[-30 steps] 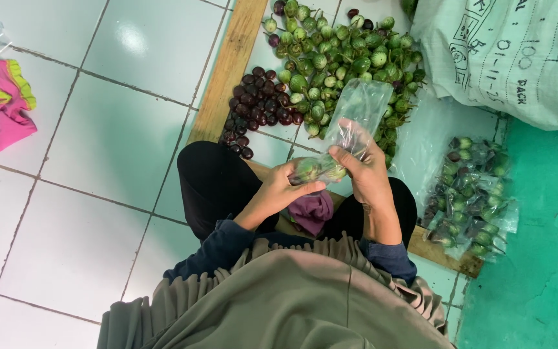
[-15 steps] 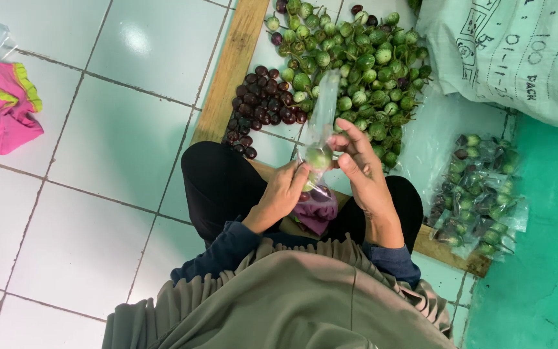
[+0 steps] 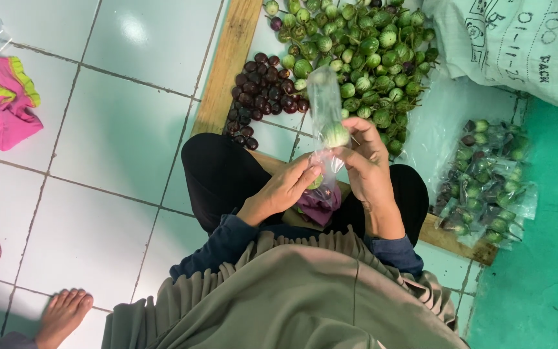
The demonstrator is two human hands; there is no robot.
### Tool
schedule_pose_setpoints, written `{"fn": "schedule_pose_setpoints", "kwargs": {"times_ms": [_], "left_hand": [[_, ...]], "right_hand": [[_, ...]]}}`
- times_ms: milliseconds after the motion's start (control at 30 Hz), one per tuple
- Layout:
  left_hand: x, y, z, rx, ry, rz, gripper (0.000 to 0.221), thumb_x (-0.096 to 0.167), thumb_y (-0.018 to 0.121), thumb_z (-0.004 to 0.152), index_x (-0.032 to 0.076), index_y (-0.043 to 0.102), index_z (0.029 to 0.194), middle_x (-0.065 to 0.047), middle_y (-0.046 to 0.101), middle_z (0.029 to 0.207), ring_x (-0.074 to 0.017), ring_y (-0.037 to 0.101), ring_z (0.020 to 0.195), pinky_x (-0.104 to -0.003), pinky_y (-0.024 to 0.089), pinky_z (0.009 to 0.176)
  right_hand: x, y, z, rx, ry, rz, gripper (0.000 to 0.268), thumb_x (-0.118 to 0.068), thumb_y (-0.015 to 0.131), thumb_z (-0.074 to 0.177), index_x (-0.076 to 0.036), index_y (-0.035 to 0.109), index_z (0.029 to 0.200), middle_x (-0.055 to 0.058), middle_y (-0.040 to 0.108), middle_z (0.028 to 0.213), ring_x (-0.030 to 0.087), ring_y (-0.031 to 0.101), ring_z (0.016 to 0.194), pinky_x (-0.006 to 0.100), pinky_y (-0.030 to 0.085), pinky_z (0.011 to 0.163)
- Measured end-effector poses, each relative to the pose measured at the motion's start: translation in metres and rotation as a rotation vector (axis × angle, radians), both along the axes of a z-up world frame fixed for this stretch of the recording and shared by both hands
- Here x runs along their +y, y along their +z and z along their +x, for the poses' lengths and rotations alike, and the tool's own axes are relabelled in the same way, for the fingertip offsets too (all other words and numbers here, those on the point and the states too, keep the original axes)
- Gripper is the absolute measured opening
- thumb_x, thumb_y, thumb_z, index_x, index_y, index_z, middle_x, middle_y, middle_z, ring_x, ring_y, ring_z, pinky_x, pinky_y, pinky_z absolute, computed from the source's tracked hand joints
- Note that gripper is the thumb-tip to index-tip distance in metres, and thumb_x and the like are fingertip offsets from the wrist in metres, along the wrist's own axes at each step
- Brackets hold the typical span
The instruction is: Bagging small eggplants into plastic bags while sitting on the floor
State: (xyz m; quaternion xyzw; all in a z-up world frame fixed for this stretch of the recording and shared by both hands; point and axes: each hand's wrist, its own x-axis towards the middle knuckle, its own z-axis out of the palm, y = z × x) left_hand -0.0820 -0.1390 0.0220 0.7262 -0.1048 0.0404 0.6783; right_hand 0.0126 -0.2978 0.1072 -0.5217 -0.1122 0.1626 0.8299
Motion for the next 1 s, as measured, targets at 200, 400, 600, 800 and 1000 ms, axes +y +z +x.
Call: {"fn": "schedule_pose_setpoints", "kwargs": {"times_ms": [200, 400, 600, 800, 1000], "left_hand": [[0.011, 0.028, 0.000, 0.008, -0.011, 0.161, 0.046, 0.030, 0.046, 0.113, 0.001, 0.049, 0.149, -0.030, 0.059, 0.136, -0.0439, 0.059, 0.122, -0.050, 0.050, 0.103], [0.024, 0.115, -0.007, 0.013, -0.040, 0.105, 0.047, 0.025, 0.038, 0.114, 0.000, 0.040, 0.154, -0.036, 0.053, 0.143, -0.0483, 0.061, 0.123, -0.057, 0.047, 0.108], [0.028, 0.096, -0.011, 0.120, -0.065, -0.025, 0.048, 0.029, 0.040, 0.114, 0.013, 0.040, 0.159, -0.019, 0.048, 0.156, -0.0349, 0.048, 0.142, -0.045, 0.041, 0.116], [0.035, 0.087, -0.009, 0.168, -0.147, 0.056, 0.084, 0.036, 0.071, 0.099, 0.013, 0.024, 0.165, -0.026, 0.065, 0.132, -0.0368, 0.061, 0.127, -0.049, 0.048, 0.105], [0.032, 0.073, -0.008, 0.384, -0.287, -0.093, 0.095, 0.028, 0.091, 0.077, 0.008, 0.043, 0.157, -0.025, 0.055, 0.148, -0.0357, 0.051, 0.138, -0.045, 0.039, 0.114]], "right_hand": [[-0.020, -0.042, 0.002, 0.003, 0.018, 0.085, 0.017, 0.003, 0.066, 0.091, 0.004, 0.053, 0.103, 0.013, 0.052, 0.100, 0.018, 0.061, 0.085, 0.031, 0.058, 0.066], [0.002, 0.013, 0.000, -0.013, -0.001, 0.117, 0.081, 0.005, 0.063, 0.087, -0.012, 0.031, 0.160, 0.011, 0.059, 0.138, 0.020, 0.067, 0.116, 0.036, 0.065, 0.088], [0.004, 0.011, -0.004, 0.075, -0.045, 0.105, 0.045, 0.001, 0.069, 0.086, 0.011, 0.061, 0.130, 0.030, 0.068, 0.122, 0.033, 0.074, 0.089, 0.042, 0.066, 0.079], [-0.001, 0.008, 0.001, 0.042, -0.200, 0.070, 0.035, -0.016, 0.065, 0.100, 0.014, 0.067, 0.117, 0.026, 0.073, 0.095, 0.032, 0.078, 0.081, 0.038, 0.067, 0.075], [0.006, 0.050, 0.004, -0.135, -0.166, -0.066, 0.063, -0.048, 0.051, 0.102, 0.011, 0.068, 0.112, 0.029, 0.067, 0.088, 0.029, 0.071, 0.083, 0.038, 0.062, 0.080]]}}
